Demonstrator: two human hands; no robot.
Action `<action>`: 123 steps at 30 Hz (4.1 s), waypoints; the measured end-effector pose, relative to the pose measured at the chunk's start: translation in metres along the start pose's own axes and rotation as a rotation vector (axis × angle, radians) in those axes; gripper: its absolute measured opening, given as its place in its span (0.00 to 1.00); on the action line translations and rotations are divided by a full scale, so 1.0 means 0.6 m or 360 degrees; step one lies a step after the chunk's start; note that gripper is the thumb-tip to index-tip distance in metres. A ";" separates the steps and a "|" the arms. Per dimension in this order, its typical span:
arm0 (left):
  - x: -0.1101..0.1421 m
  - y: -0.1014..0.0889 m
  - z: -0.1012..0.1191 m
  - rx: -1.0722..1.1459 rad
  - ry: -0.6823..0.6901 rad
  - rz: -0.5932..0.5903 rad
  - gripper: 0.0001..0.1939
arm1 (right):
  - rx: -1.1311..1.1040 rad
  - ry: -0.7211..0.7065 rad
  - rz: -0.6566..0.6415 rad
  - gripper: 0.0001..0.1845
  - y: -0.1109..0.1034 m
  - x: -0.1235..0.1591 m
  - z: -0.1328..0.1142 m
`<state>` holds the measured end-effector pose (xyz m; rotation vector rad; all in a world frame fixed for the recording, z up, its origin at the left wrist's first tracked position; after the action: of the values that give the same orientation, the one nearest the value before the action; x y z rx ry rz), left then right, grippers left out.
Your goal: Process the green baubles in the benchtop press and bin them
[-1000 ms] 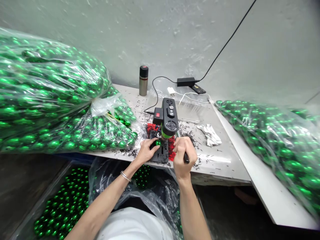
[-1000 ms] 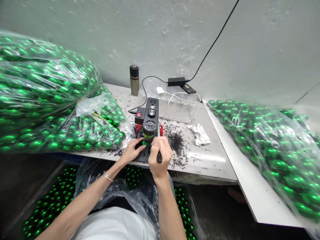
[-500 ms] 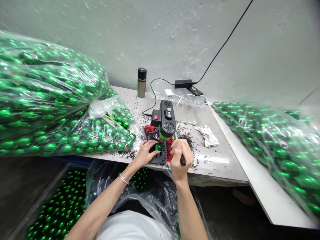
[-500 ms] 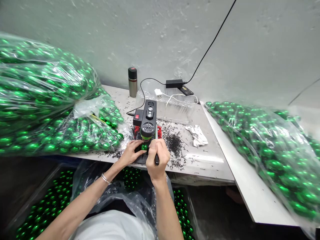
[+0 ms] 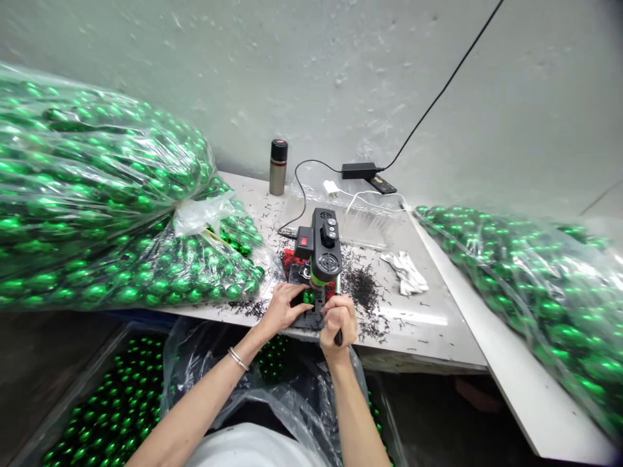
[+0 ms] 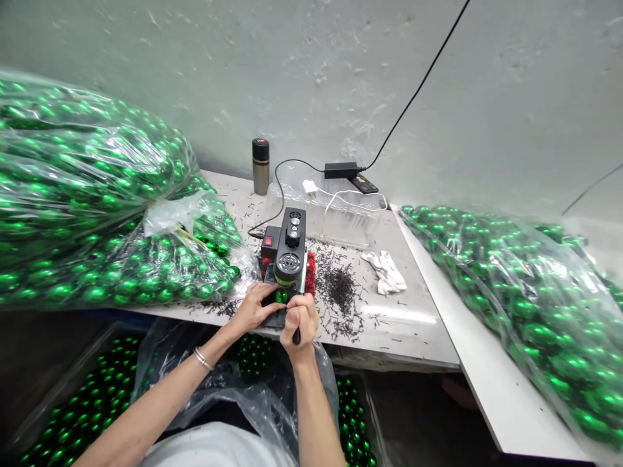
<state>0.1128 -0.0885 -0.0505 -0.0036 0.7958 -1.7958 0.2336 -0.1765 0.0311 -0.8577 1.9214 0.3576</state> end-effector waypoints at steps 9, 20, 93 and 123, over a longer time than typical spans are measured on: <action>0.000 -0.001 0.004 0.0029 -0.0043 -0.0025 0.18 | 0.0003 -0.0065 0.0066 0.17 0.006 0.019 0.023; -0.003 -0.002 0.007 0.0025 -0.0054 0.0015 0.17 | 0.0066 -0.0083 -0.0066 0.15 -0.007 -0.019 -0.004; 0.001 -0.005 0.008 -0.0171 0.0244 -0.0049 0.18 | -0.0035 0.0009 0.0150 0.18 0.006 0.032 0.024; 0.003 -0.153 -0.006 -0.0698 0.0102 0.0204 0.16 | -0.0064 0.0448 0.0109 0.16 -0.001 -0.050 -0.028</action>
<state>0.0336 -0.0738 -0.0065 -0.1794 1.1952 -1.4783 0.2312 -0.1741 0.0654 -0.9085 2.2141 0.3310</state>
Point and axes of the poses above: each hand's wrist, its own x-axis away from the middle knuckle, its own y-axis out of the palm, z = x × y, the point moved 3 cm from there along -x, towards the middle knuckle, and after that the axes turned 3 degrees about z, right-handed, at the moved point
